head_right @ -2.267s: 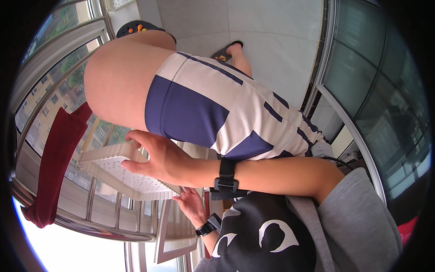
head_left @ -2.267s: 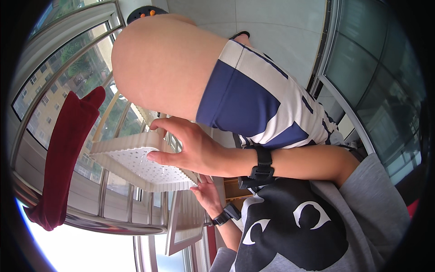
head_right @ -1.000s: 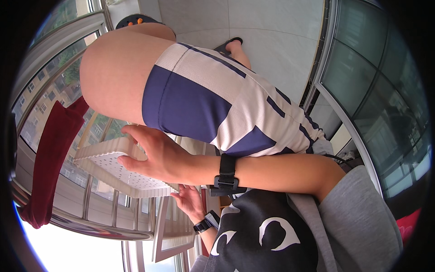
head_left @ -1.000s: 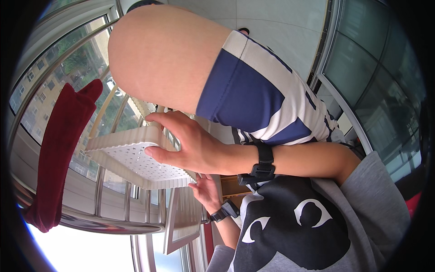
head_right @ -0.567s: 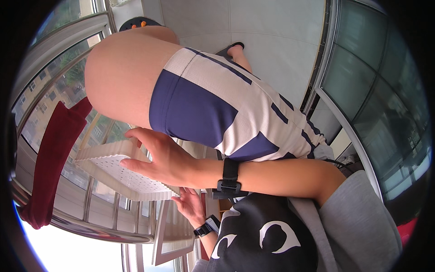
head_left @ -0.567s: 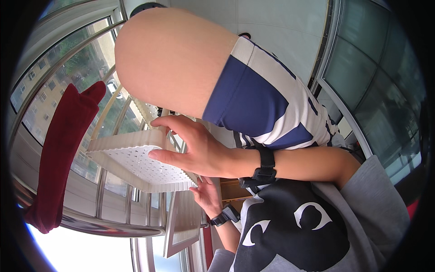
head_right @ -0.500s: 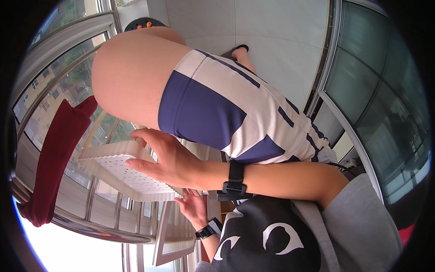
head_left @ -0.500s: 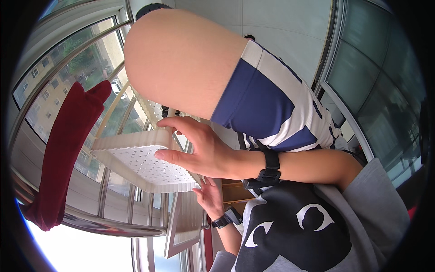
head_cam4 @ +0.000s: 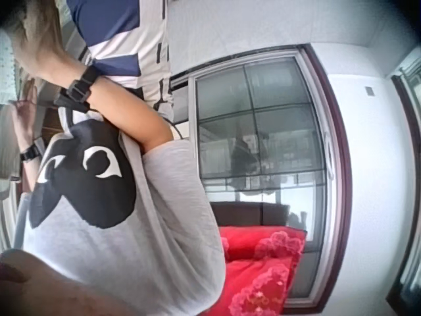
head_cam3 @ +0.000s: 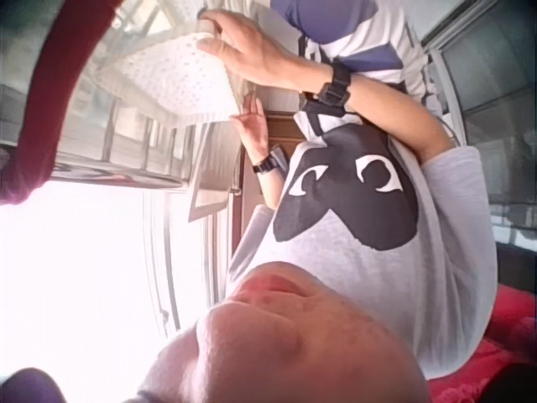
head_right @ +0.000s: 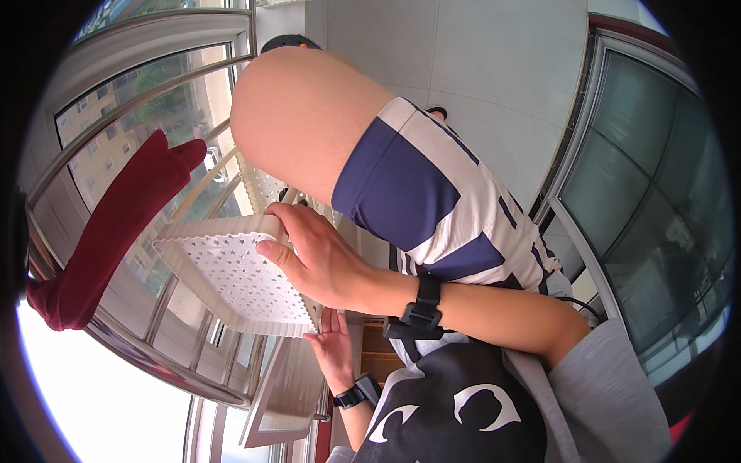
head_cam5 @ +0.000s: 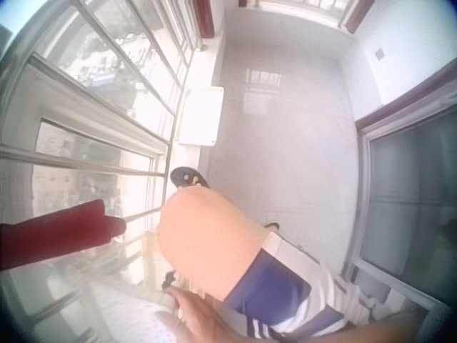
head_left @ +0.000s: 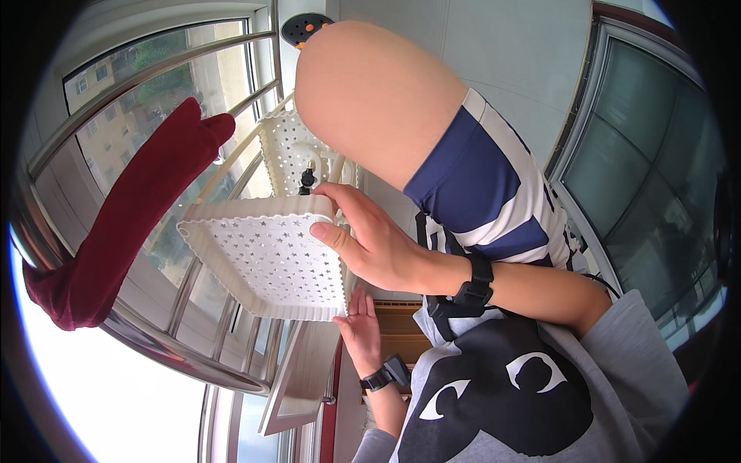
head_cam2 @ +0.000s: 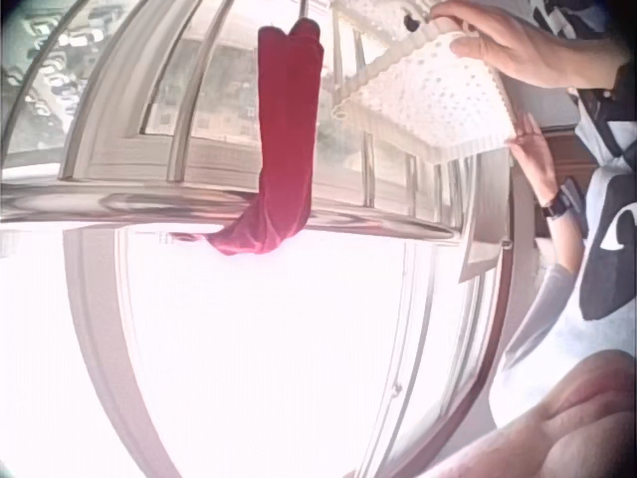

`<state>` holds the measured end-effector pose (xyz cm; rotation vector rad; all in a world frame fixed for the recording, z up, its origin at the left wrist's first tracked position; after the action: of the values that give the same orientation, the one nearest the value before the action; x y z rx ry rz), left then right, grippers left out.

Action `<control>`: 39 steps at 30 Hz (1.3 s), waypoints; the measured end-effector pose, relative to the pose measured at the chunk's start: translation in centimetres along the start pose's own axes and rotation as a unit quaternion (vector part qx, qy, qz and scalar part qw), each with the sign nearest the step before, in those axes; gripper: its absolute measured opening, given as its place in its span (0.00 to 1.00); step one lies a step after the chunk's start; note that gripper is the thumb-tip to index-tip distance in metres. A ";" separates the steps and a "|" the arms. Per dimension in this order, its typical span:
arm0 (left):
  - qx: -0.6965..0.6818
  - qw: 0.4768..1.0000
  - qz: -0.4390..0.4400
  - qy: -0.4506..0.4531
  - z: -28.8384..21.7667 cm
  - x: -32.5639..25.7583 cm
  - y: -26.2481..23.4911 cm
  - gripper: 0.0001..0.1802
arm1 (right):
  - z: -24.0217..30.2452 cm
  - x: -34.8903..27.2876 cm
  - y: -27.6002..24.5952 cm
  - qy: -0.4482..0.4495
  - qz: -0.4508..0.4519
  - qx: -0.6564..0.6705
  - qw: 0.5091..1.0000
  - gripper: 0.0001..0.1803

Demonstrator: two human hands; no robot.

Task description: Assembling a multi-tier plastic shelving unit on a balcony and then carrying it into the living room.

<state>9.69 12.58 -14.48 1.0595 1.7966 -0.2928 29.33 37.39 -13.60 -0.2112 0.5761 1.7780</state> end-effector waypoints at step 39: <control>-0.111 0.969 0.020 0.222 5.0 5.8 -1.2 0.25 | 5.6 -2.5 5.0 -0.205 0.113 -0.531 0.814 0.30</control>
<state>11.17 11.95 -22.07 1.0550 2.1397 0.1849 26.14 37.08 -6.35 -0.5135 -0.7980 2.1247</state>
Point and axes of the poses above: each hand's wrist, its own x-axis towards the middle knuckle, its own y-axis out of the palm, z = x × y, the point moved 10 cm from there along x, towards the middle knuckle, and after that the axes turned 9 degrees about z, right-handed, at the moved point
